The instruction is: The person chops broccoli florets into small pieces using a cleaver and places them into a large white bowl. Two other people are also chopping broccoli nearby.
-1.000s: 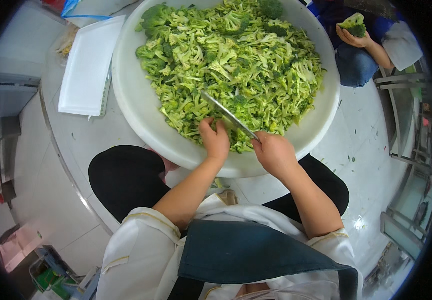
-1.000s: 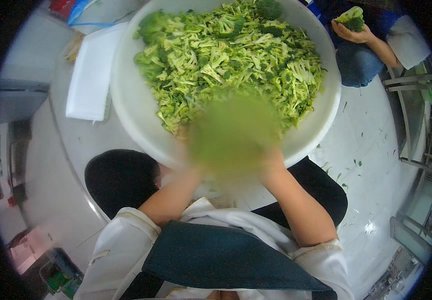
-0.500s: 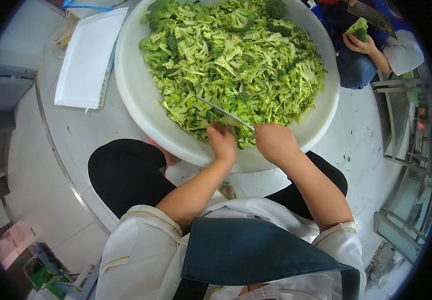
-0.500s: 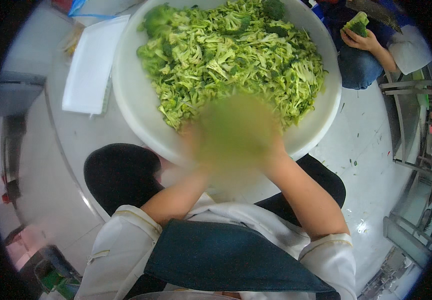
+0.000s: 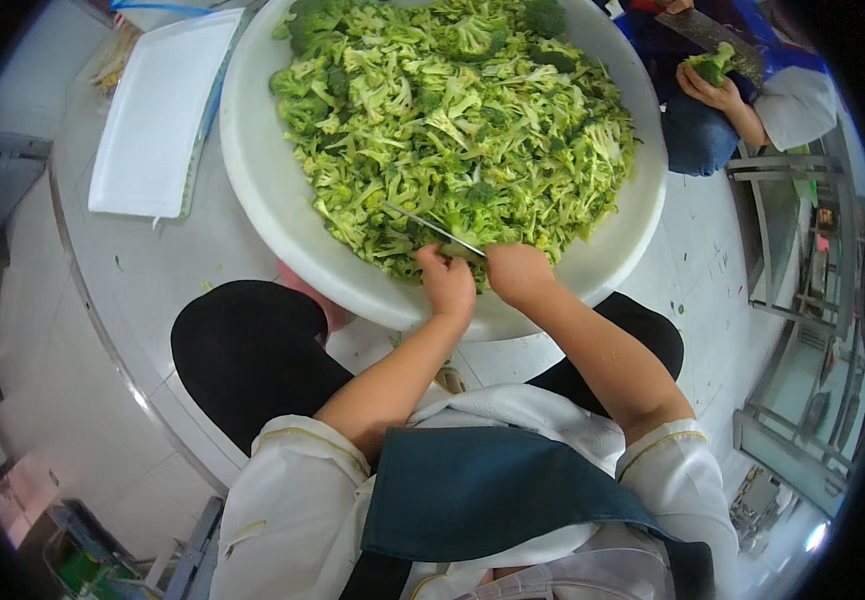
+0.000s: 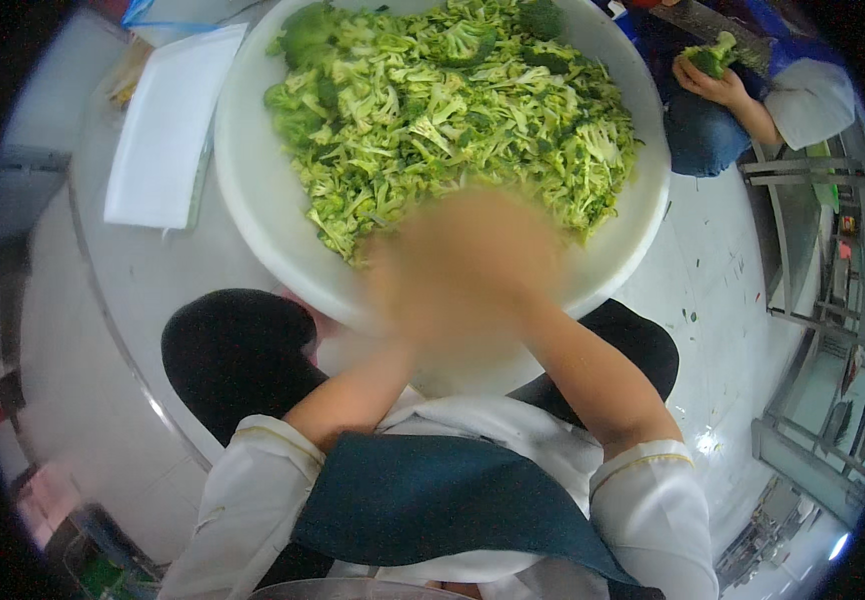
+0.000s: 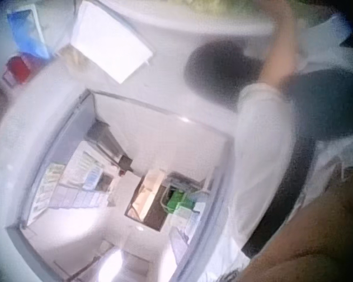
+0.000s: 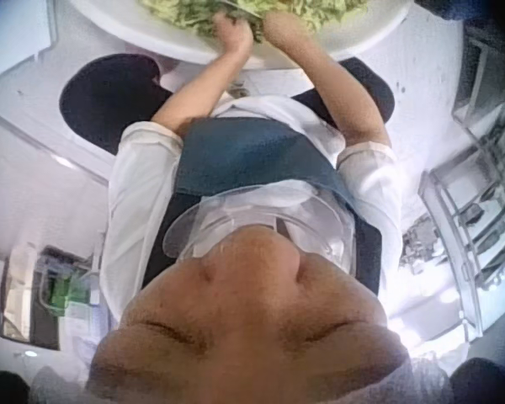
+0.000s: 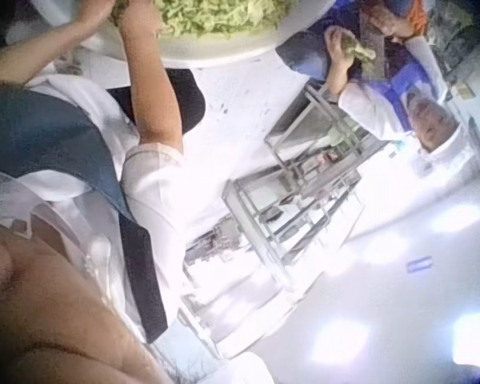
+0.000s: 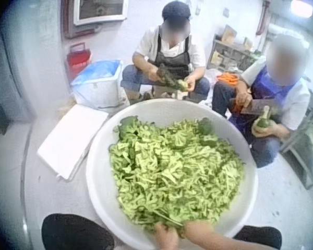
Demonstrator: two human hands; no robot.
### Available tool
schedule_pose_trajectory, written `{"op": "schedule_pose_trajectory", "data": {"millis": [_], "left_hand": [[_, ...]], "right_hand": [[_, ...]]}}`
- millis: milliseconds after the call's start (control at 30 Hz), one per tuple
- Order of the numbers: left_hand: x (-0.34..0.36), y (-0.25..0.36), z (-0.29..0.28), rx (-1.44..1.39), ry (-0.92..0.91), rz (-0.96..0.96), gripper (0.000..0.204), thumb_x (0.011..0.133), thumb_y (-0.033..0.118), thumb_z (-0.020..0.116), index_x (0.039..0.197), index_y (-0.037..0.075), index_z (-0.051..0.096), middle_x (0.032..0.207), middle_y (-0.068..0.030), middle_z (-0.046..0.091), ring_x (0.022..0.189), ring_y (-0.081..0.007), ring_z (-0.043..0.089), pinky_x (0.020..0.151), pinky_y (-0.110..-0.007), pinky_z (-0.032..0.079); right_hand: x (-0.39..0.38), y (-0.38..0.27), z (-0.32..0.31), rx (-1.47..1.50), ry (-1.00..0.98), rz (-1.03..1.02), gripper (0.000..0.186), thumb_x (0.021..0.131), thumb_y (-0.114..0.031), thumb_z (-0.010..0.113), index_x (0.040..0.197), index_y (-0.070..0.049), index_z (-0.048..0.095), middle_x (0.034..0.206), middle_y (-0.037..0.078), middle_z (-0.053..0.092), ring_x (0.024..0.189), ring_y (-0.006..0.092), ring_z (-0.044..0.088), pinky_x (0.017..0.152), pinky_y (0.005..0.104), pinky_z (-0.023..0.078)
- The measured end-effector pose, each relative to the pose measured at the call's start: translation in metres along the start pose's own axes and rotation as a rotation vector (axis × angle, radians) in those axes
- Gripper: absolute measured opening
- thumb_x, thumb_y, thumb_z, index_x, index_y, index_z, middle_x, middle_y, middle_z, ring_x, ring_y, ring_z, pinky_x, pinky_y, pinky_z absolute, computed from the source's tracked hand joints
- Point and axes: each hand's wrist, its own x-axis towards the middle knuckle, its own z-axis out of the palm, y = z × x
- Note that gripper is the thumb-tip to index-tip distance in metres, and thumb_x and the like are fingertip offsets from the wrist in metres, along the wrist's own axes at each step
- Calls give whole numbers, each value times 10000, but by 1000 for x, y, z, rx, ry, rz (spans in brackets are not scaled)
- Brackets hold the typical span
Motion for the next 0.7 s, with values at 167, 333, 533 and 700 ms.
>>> {"op": "schedule_pose_trajectory", "data": {"millis": [167,333,533,700], "left_hand": [[-6,22,-1,31,-30,127,428,784,87,610,1170,-43,481,1106,-254,573,1083,-421,532,941,-448,413],[-3,20,-11,148,-149,137,428,781,158,634,1157,-21,534,1151,-267,567,1109,-458,513,946,-503,408],[-30,64,-49,797,-276,389,378,819,313,661,1039,10,611,1120,-265,550,1037,-435,531,932,-494,424],[-22,71,-64,984,-548,362,387,883,363,630,948,-18,642,975,-249,617,912,-404,582,859,-474,472]], "right_hand": [[-6,18,33,-140,283,-145,70,811,-151,561,836,-92,590,772,125,678,677,320,678,572,437,536],[-5,19,36,-210,404,-180,45,790,-145,570,809,-106,583,723,113,668,642,286,677,536,417,533],[-17,22,-1,262,384,59,120,828,-158,560,808,-69,638,756,160,670,695,365,665,616,470,540],[-14,43,-32,326,405,119,172,852,-170,546,860,-58,675,821,189,684,777,375,675,691,482,543]]}}
